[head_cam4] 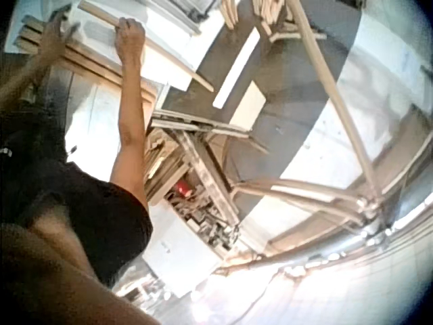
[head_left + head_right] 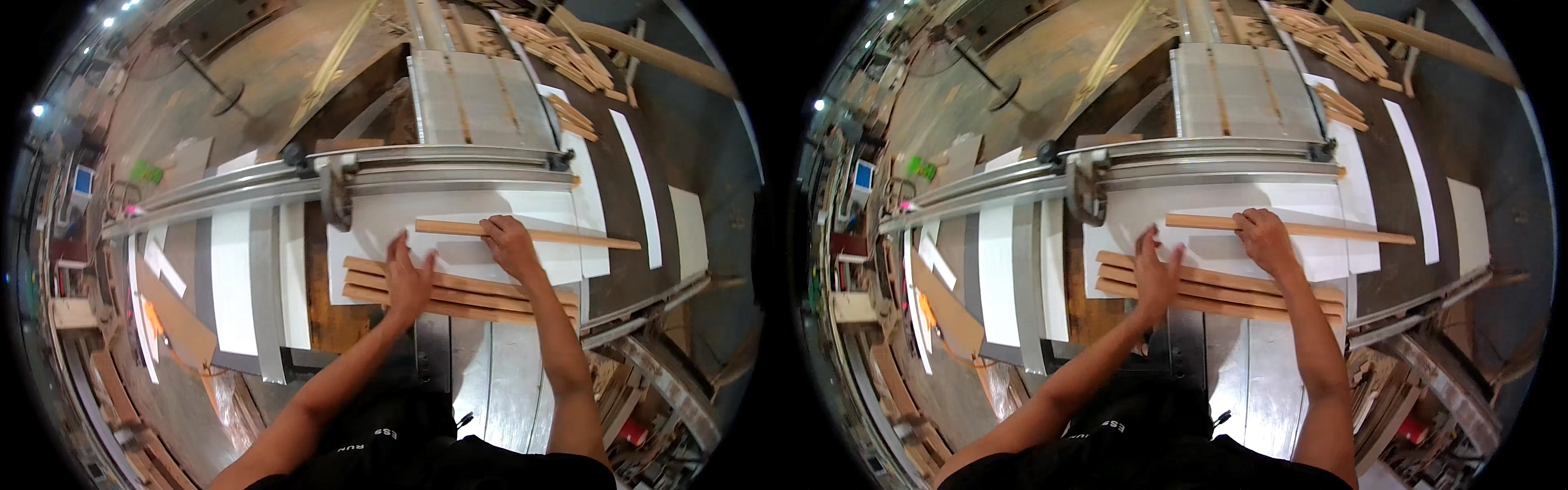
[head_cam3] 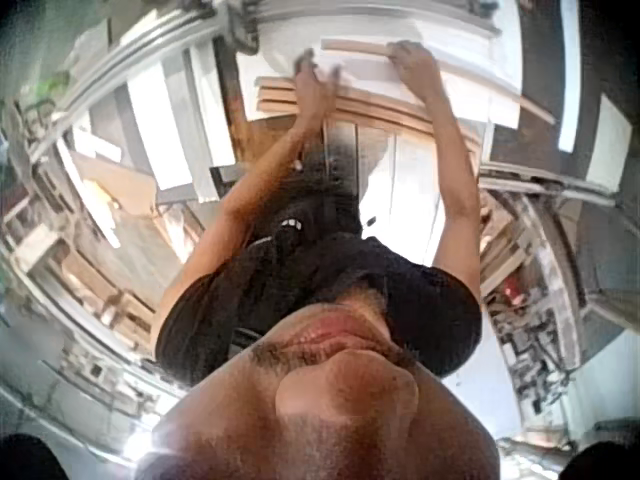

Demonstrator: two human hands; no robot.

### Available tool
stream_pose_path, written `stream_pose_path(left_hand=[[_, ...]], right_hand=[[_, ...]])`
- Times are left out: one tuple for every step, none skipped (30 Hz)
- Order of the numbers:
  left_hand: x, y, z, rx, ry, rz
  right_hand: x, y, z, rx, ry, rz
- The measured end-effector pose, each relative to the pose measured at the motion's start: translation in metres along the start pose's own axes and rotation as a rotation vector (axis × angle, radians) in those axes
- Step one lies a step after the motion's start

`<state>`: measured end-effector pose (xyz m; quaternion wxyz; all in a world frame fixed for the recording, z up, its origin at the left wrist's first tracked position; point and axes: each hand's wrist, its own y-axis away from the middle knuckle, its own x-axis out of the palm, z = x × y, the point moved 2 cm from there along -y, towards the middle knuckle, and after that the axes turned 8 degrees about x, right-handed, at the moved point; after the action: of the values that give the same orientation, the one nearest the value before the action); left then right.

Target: The person uses a table saw to cut long, thin wooden strips into shorter segments. They feed the wood through the saw blade one at a time, then stack the finished pieces on the table surface.

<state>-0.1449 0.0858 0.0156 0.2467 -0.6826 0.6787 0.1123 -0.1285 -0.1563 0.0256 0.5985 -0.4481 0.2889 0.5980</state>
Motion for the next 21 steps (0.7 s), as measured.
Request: stream_pose_path(left_hand=[[-0.012, -0.016, 0.009, -0.019, -0.127, -0.097], [-0.021, -0.028, 0.030, -0.055, -0.120, -0.090], [-0.028, -0.040, 0.050, -0.083, -0.107, -0.076], [-0.033, -0.049, 0.058, -0.123, -0.161, -0.087], [-0.037, -0.055, 0.064, -0.160, -0.215, -0.090], [-0.038, -0.060, 0.070, -0.195, -0.268, -0.092], [-0.035, -0.059, 0.078, -0.161, -0.320, -0.133], [-0.033, -0.061, 0.072, -0.170, -0.328, -0.139], [-0.031, -0.062, 0.065, -0.177, -0.335, -0.143], [-0.028, -0.062, 0.059, -0.184, -0.342, -0.145], [-0.024, -0.061, 0.072, -0.089, -0.362, -0.227], [-0.023, -0.060, 0.072, -0.086, -0.365, -0.233], [-0.022, -0.060, 0.072, -0.085, -0.369, -0.240], [-0.023, -0.060, 0.070, -0.086, -0.377, -0.243], [-0.024, -0.063, 0.066, -0.114, -0.390, -0.241], [-0.024, -0.062, 0.069, -0.100, -0.397, -0.240], [-0.024, -0.061, 0.070, -0.074, -0.401, -0.237], [-0.023, -0.063, 0.065, -0.045, -0.403, -0.240], [-0.020, -0.062, 0.061, -0.075, -0.392, -0.220], [-0.022, -0.062, 0.058, -0.079, -0.379, -0.222], [-0.024, -0.061, 0.057, -0.084, -0.365, -0.224]], right_hand=[[0.020, -0.007, 0.009, -0.014, -0.008, -0.022], [0.040, -0.013, 0.017, -0.027, -0.012, -0.049], [0.055, -0.020, 0.025, -0.031, -0.009, -0.082], [0.066, -0.028, 0.033, -0.045, -0.011, -0.094], [0.076, -0.037, 0.040, -0.051, -0.012, -0.107], [0.080, -0.043, 0.048, -0.055, -0.012, -0.123], [0.078, -0.044, 0.052, -0.064, 0.015, -0.160], [0.073, -0.043, 0.051, -0.062, 0.049, -0.198], [0.068, -0.041, 0.049, -0.058, 0.083, -0.237], [0.069, -0.033, 0.034, 0.144, -0.018, -0.397], [0.071, -0.026, 0.018, 0.327, -0.119, -0.560], [0.066, -0.017, 0.001, 0.513, -0.220, -0.721], [0.054, -0.006, -0.023, 0.749, -0.078, -0.773], [0.043, 0.003, -0.038, 0.953, -0.100, -0.804], [0.030, 0.013, -0.050, 1.157, -0.132, -0.829], [0.022, 0.010, -0.066, 1.316, -0.338, -0.836], [0.016, 0.009, -0.078, 1.466, -0.557, -0.853], [0.016, 0.007, -0.091, 1.438, -0.597, -0.834], [0.021, 0.006, -0.105, 1.407, -0.636, -0.815], [0.021, 0.000, -0.108, 1.368, -0.680, -0.776], [0.021, -0.005, -0.110, 1.370, -0.682, -0.786]])
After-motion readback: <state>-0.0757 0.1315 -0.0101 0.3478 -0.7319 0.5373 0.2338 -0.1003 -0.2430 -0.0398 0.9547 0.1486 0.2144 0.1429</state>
